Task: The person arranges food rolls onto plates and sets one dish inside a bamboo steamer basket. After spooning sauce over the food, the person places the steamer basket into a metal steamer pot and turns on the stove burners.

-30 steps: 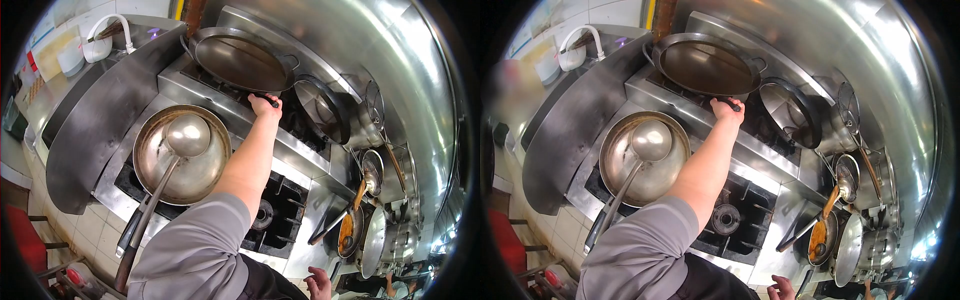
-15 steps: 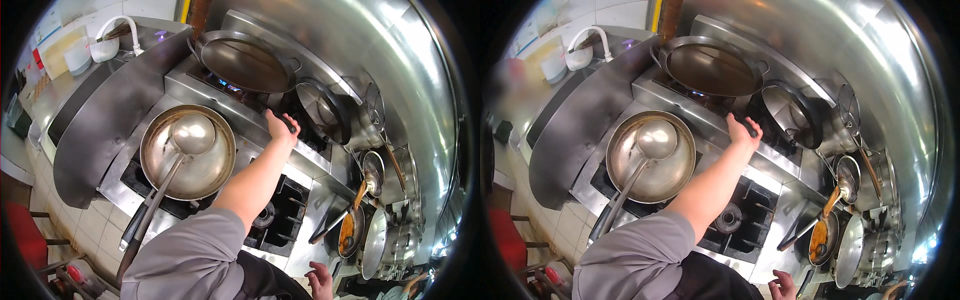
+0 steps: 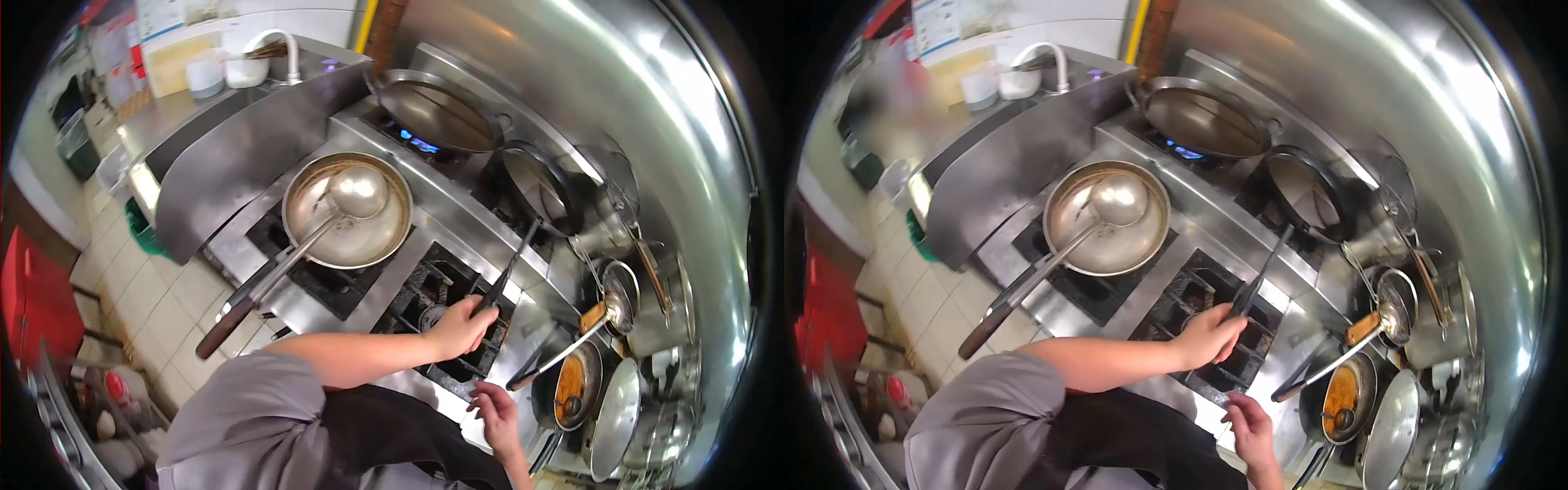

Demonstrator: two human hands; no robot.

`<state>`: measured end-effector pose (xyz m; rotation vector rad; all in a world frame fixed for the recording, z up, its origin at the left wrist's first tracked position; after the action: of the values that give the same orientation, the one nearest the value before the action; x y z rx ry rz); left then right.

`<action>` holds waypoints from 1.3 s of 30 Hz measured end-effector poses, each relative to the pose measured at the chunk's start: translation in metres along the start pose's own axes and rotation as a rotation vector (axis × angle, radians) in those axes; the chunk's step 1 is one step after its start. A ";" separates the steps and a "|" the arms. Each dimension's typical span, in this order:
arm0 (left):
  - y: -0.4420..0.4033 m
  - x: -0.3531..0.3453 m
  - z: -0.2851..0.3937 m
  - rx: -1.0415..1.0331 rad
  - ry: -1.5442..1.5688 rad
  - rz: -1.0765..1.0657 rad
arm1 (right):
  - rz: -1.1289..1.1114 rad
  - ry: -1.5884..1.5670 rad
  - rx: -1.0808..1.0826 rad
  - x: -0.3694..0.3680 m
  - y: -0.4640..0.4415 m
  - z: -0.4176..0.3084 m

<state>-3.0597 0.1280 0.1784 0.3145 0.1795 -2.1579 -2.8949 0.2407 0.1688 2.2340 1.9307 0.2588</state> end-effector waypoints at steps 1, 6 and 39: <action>0.021 0.004 0.004 0.014 -0.016 -0.006 | -0.103 0.005 -0.004 -0.016 -0.008 0.007; 0.129 0.039 0.075 -0.326 -0.500 0.189 | -0.578 0.013 -0.063 -0.102 -0.034 0.047; 1.027 -0.287 0.399 0.034 -2.680 2.950 | -1.971 0.703 0.347 -0.586 0.294 0.142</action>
<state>-2.1208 -0.3275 0.6333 2.4434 1.8399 -2.6839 -2.6620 -0.3838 0.0946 -0.6137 3.4348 0.3385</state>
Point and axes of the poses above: each hand's wrist, its own y-axis away from the middle knuckle, its own x-axis out of the back of the hand, z = x × y, the point moved 10 cm from there along -y, towards the middle knuckle, and after that the axes turned 15 degrees about -y, right-handed, at the moved point
